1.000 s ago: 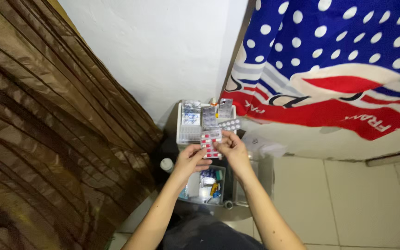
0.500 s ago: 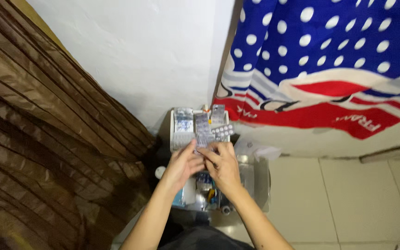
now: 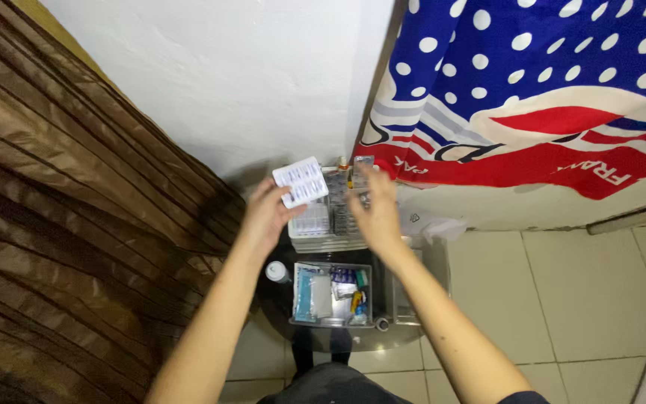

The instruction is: The person organizes various medications and medical supplies from a clear plastic bin into a white compartmentalized organizer. They pick up blister packs, small bottles, and wrapped items, inspect them, and place them into specific sections of the organizer. The person also handles a small yellow tube and a blue-capped bottle during the process.

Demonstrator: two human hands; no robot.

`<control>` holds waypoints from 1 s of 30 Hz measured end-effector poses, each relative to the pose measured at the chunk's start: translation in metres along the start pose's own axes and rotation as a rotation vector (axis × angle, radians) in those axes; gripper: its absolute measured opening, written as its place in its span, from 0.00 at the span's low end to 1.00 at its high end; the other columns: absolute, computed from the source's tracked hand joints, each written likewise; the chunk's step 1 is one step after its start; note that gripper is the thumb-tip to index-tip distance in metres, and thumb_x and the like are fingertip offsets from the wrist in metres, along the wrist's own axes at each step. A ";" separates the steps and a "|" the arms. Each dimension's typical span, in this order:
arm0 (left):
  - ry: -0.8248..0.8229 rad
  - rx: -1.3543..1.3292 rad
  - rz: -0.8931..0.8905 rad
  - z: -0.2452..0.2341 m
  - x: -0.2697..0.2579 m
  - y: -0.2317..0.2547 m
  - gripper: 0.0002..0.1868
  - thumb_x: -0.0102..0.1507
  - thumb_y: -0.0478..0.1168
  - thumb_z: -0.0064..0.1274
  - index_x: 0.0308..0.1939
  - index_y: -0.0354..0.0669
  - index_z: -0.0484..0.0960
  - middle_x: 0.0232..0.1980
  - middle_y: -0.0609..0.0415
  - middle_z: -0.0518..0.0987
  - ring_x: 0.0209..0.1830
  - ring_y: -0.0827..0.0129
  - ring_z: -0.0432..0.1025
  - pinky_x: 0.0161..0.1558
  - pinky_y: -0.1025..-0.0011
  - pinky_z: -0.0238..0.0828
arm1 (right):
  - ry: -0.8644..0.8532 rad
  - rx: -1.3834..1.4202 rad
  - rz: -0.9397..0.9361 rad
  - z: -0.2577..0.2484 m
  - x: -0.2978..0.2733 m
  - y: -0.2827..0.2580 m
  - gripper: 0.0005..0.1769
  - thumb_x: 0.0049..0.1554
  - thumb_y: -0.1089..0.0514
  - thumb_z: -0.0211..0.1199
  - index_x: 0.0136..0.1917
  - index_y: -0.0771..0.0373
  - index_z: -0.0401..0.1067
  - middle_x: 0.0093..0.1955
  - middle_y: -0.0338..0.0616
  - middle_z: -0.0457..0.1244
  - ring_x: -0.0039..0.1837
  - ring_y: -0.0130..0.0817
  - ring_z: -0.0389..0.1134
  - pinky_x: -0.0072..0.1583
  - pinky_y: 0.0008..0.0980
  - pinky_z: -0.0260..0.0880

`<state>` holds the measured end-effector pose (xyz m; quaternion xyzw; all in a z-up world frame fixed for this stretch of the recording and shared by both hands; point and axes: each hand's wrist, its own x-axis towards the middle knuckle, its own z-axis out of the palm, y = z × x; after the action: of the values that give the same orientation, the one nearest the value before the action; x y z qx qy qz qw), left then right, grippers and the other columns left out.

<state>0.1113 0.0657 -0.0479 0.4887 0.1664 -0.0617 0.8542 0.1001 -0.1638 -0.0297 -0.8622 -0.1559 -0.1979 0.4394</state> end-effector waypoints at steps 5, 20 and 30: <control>-0.033 -0.061 0.069 -0.009 -0.026 0.054 0.15 0.66 0.31 0.46 0.58 0.32 0.72 0.54 0.43 0.81 0.55 0.56 0.78 0.57 0.54 0.80 | 0.176 0.058 0.238 -0.036 0.012 -0.015 0.25 0.59 0.59 0.63 0.69 0.61 0.67 0.65 0.50 0.62 0.65 0.46 0.65 0.64 0.38 0.67; -0.016 -0.152 0.024 -0.016 -0.049 0.031 0.14 0.66 0.30 0.45 0.56 0.33 0.72 0.55 0.43 0.79 0.56 0.54 0.77 0.61 0.49 0.77 | 0.087 0.163 0.171 -0.006 0.002 -0.030 0.27 0.61 0.57 0.65 0.72 0.60 0.66 0.69 0.53 0.63 0.71 0.46 0.64 0.70 0.40 0.62; 0.197 -0.012 0.075 -0.025 -0.048 0.055 0.12 0.68 0.34 0.44 0.54 0.36 0.74 0.54 0.42 0.82 0.56 0.56 0.79 0.58 0.54 0.73 | 0.186 0.510 0.556 -0.003 -0.029 0.012 0.23 0.61 0.61 0.61 0.70 0.61 0.67 0.59 0.44 0.69 0.60 0.29 0.70 0.63 0.29 0.70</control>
<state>0.0755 0.1127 0.0024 0.4932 0.2316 0.0195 0.8383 0.0796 -0.1752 -0.0500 -0.7131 0.0798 -0.1034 0.6887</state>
